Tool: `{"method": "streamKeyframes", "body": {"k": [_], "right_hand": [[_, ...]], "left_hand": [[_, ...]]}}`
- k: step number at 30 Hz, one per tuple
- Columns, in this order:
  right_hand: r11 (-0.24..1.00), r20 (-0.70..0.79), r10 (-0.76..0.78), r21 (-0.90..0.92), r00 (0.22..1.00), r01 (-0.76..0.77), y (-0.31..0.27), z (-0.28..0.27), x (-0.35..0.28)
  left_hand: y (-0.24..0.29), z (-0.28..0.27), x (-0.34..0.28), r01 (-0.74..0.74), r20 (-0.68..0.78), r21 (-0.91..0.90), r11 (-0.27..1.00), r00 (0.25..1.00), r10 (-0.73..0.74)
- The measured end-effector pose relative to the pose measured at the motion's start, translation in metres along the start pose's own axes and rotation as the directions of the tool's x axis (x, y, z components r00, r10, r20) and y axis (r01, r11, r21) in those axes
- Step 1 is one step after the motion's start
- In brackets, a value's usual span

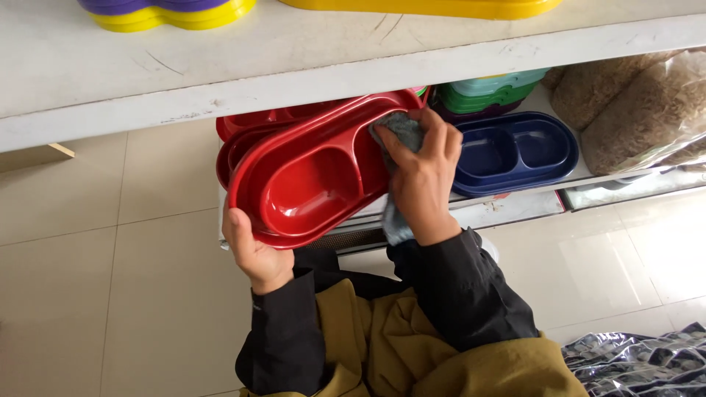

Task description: Wiping down plastic pet bowls with a cloth on a store display shelf.

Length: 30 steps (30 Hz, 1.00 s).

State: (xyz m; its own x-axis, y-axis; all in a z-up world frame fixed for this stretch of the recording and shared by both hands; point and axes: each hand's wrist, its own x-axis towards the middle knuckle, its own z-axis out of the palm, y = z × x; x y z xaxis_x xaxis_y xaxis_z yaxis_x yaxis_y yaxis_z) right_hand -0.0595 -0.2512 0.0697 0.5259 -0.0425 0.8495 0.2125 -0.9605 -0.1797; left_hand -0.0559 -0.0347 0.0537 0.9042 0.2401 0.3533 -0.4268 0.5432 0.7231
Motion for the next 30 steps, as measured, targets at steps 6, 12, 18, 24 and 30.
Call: {"method": "streamKeyframes", "body": {"k": [6,12,18,24,30], "right_hand": [[0.995,0.325,0.032,0.077,0.945,-0.060,-0.013,0.008,-0.029],[0.778,0.151,0.224,0.567,0.963,-0.270,-0.038,-0.009,-0.004],[0.575,0.085,0.546,0.685,0.833,-0.447,-0.012,-0.016,-0.014],[0.627,0.385,0.203,0.655,0.900,-0.421,0.001,-0.045,0.002],[0.627,0.511,0.133,0.620,0.849,-0.472,0.039,-0.036,-0.012]], "left_hand": [[-0.011,-0.017,0.002,-0.049,-0.092,-0.006,0.999,0.995,0.049],[-0.010,-0.001,-0.002,0.042,-0.058,-0.037,0.998,0.997,-0.044],[-0.008,0.034,-0.006,0.008,0.193,0.025,1.000,0.981,-0.012],[-0.029,0.013,-0.008,-0.078,0.049,0.017,0.997,0.996,0.077],[-0.026,-0.024,0.004,-0.158,0.110,0.239,0.958,0.985,0.134]]}}
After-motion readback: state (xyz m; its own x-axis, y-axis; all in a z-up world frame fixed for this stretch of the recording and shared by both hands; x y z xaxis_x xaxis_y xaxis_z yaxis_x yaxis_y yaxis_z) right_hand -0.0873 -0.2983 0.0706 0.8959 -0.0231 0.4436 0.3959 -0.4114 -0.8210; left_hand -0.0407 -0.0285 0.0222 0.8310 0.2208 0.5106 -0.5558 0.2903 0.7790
